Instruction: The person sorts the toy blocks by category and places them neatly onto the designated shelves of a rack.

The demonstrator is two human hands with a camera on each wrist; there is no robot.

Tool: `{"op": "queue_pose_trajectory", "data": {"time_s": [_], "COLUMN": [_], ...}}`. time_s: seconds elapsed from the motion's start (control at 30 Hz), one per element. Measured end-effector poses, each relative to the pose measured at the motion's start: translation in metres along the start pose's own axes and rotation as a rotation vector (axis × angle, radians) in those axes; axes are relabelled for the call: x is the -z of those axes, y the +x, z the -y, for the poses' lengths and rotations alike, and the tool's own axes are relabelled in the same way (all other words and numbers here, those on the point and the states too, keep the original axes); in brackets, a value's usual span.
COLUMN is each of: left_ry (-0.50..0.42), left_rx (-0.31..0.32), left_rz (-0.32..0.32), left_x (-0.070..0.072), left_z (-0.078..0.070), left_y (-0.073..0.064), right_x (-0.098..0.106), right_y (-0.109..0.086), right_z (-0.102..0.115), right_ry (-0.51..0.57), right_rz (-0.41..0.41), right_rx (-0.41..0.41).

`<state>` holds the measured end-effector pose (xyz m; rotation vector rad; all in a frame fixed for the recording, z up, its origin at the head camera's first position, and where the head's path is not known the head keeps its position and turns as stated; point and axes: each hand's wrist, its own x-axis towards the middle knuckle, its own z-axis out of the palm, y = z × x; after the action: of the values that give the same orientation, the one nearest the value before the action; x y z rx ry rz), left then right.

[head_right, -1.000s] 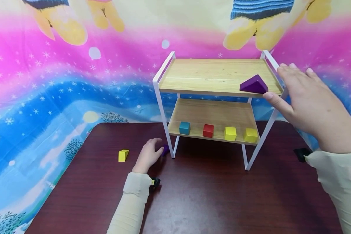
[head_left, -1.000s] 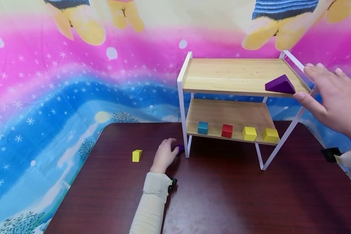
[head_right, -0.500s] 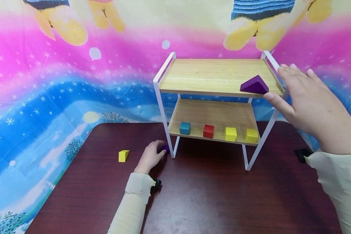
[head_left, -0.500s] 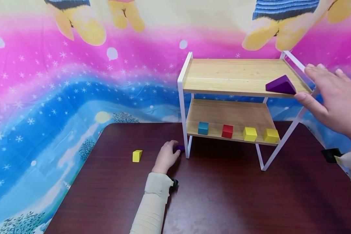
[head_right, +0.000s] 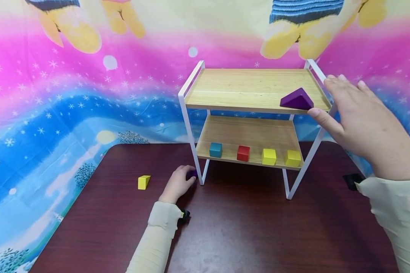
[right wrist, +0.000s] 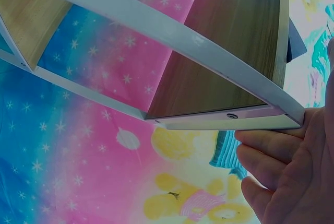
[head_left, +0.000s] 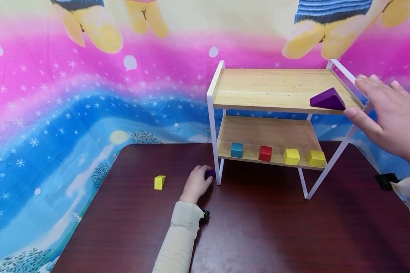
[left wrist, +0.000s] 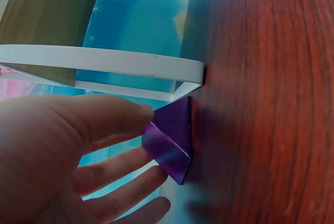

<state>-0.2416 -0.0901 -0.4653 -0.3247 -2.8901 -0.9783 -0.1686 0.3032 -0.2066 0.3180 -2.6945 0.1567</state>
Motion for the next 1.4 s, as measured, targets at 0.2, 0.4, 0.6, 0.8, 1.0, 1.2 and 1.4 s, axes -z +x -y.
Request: {"op": "queue_pose_trajectory", "data": {"time_s": [0.2,0.4,0.6,0.8,1.0,1.2,1.4], "left_ry": [0.009,0.016,0.012,0.023,0.026,0.019,0.025], "left_rx": [0.003,-0.01,-0.01,-0.02,-0.029,-0.022,-0.015], "left_rz": [0.005,-0.002,-0.019,-0.037,-0.049,-0.044,-0.043], "left_x": [-0.0015,-0.0034,-0.0037,-0.0044,-0.0033,-0.0031,-0.0018], "left_z": [-0.0003,-0.0002,0.0006,0.0033,0.0047,0.0062,0.0067], "left_y": [-0.0003,0.001,0.0002,-0.0002,-0.0005,-0.0006,-0.0009], "right_x": [0.0002,0.0003,-0.0013,-0.0022,-0.0028,-0.0039,-0.0039], "right_y": [0.0001,-0.0006,-0.0001,-0.0002,-0.0001,0.0002,0.0002], "right_z": [0.0001,-0.0011,-0.0021,-0.004,-0.0054,-0.0075,-0.0083], "right_ry": [0.003,0.004,0.003,0.008,0.01,0.015,0.015], "right_rz": [0.0,-0.002,0.001,-0.005,-0.003,-0.006,-0.01], "right_rx": [0.002,0.002,-0.003,-0.002,-0.003,0.008,0.009]}}
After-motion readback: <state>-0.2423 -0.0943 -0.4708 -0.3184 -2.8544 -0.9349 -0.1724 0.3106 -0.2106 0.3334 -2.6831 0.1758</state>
